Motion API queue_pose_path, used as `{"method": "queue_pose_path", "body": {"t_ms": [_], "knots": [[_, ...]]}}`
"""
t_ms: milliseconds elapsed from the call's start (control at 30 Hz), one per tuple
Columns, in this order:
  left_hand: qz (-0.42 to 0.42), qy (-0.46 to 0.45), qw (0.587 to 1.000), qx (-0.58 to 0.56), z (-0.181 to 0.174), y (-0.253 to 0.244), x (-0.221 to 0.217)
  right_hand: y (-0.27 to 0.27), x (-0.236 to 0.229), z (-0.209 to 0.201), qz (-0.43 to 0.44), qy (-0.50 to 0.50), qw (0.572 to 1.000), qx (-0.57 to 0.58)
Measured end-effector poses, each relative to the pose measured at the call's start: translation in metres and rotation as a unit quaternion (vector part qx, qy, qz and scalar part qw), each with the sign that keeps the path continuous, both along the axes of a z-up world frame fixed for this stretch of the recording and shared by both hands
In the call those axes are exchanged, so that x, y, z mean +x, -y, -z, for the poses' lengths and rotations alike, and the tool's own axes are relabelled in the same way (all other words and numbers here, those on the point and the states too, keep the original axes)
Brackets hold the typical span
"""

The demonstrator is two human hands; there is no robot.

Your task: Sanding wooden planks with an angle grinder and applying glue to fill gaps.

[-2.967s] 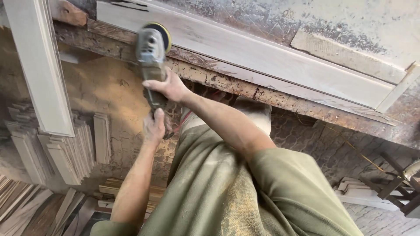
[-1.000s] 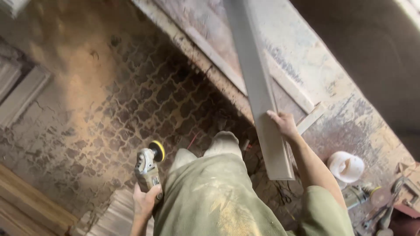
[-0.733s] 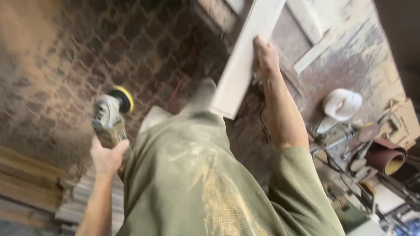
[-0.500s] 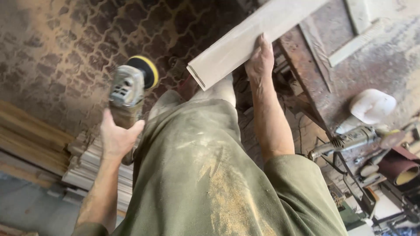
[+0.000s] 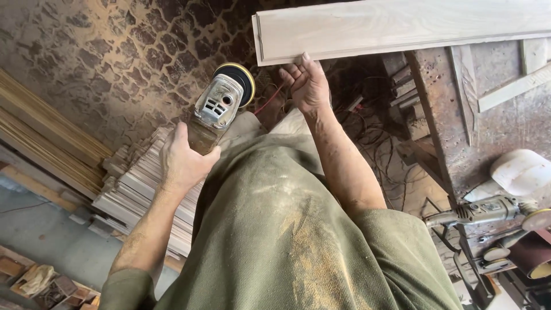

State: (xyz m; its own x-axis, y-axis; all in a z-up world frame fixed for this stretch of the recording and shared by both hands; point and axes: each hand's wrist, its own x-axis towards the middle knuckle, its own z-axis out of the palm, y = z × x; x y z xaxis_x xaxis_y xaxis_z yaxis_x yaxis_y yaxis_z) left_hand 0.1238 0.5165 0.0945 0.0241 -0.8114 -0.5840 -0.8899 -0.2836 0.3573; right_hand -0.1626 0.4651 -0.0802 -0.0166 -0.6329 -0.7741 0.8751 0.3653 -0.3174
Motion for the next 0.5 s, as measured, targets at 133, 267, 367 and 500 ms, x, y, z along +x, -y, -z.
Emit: {"method": "queue_pose_path", "body": {"t_ms": [133, 267, 367, 500], "knots": [[0.014, 0.005, 1.0, -0.011, -0.001, 0.014, 0.002, 0.024, 0.01, 0.012, -0.044, -0.043, 0.998, 0.011], [0.025, 0.001, 1.0, -0.014, -0.011, 0.032, 0.002, 0.03, 0.012, -0.001, -0.022, -0.058, 0.997, 0.055], [0.07, 0.018, 0.997, -0.003, -0.009, 0.04, 0.005, 0.019, 0.011, -0.023, -0.026, -0.048, 0.994, 0.098], [0.095, 0.019, 0.995, -0.023, -0.021, 0.047, -0.004, 0.001, 0.007, -0.038, -0.009, -0.023, 0.996, 0.09]]}}
